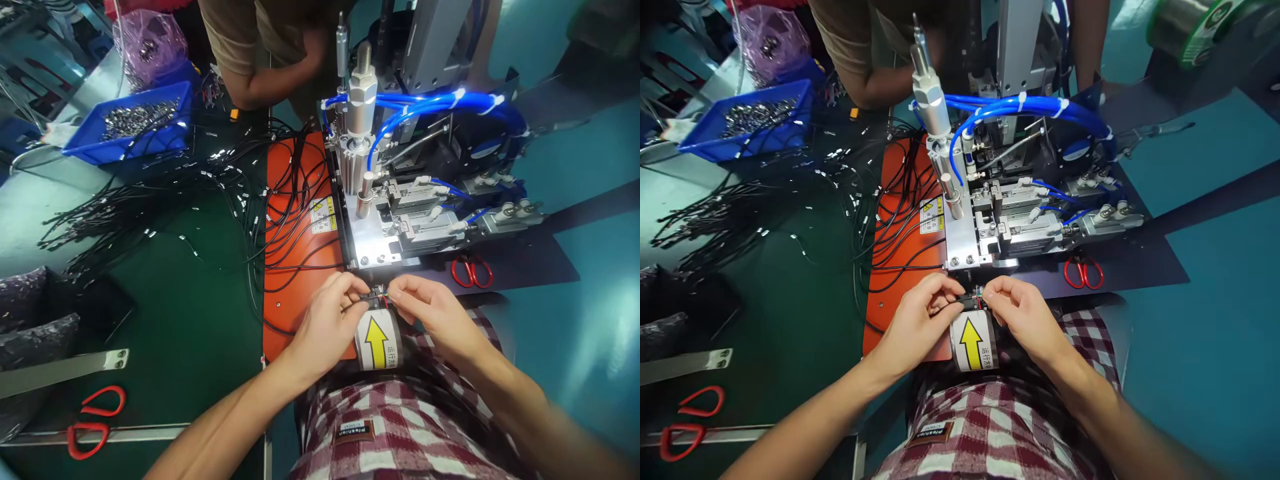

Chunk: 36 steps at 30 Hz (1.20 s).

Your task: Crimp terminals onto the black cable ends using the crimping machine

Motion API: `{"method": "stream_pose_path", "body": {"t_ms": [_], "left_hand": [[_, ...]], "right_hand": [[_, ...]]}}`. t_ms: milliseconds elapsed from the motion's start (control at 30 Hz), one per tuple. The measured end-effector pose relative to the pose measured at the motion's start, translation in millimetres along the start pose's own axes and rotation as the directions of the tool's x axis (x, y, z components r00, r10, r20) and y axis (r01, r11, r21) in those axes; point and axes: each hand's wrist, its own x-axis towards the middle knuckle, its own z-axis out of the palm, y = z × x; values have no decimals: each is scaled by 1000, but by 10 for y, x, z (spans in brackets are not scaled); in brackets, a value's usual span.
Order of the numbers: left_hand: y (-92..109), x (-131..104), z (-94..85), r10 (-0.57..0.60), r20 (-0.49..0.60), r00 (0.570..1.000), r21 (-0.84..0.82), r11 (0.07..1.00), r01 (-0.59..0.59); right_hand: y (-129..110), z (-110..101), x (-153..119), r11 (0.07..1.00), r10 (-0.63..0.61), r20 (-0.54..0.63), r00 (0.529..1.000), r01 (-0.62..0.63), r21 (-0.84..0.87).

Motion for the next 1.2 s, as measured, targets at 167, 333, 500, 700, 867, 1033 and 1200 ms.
{"method": "stream_pose_path", "body": {"t_ms": [167,333,500,700,867,1033,1200], "left_hand": [[-196,35,-14,414,-20,910,342,858,-383],[-330,101,-31,530,135,837,524,679,-514],[-320,107,-58,507,193,840,613,606,-507],[-326,120,-48,523,257,813,649,530,-546],[-334,117,-33,511,258,820,685,501,-528],[-320,114,-18,490,261,832,702,496,-512],[-310,111,-10,490,253,834,717,484,-502]], "right_hand": [[53,-39,104,999,-19,-50,999,17,-39],[186,-50,199,1000,-4,-83,997,3,-14],[215,-58,219,1000,7,-85,996,-8,-15],[205,-70,167,1000,6,-96,995,-7,-12],[258,-85,167,999,21,-83,996,-24,-29],[265,-91,170,999,7,-77,997,-10,-39],[227,-70,151,999,-20,-101,995,15,-44]]}}
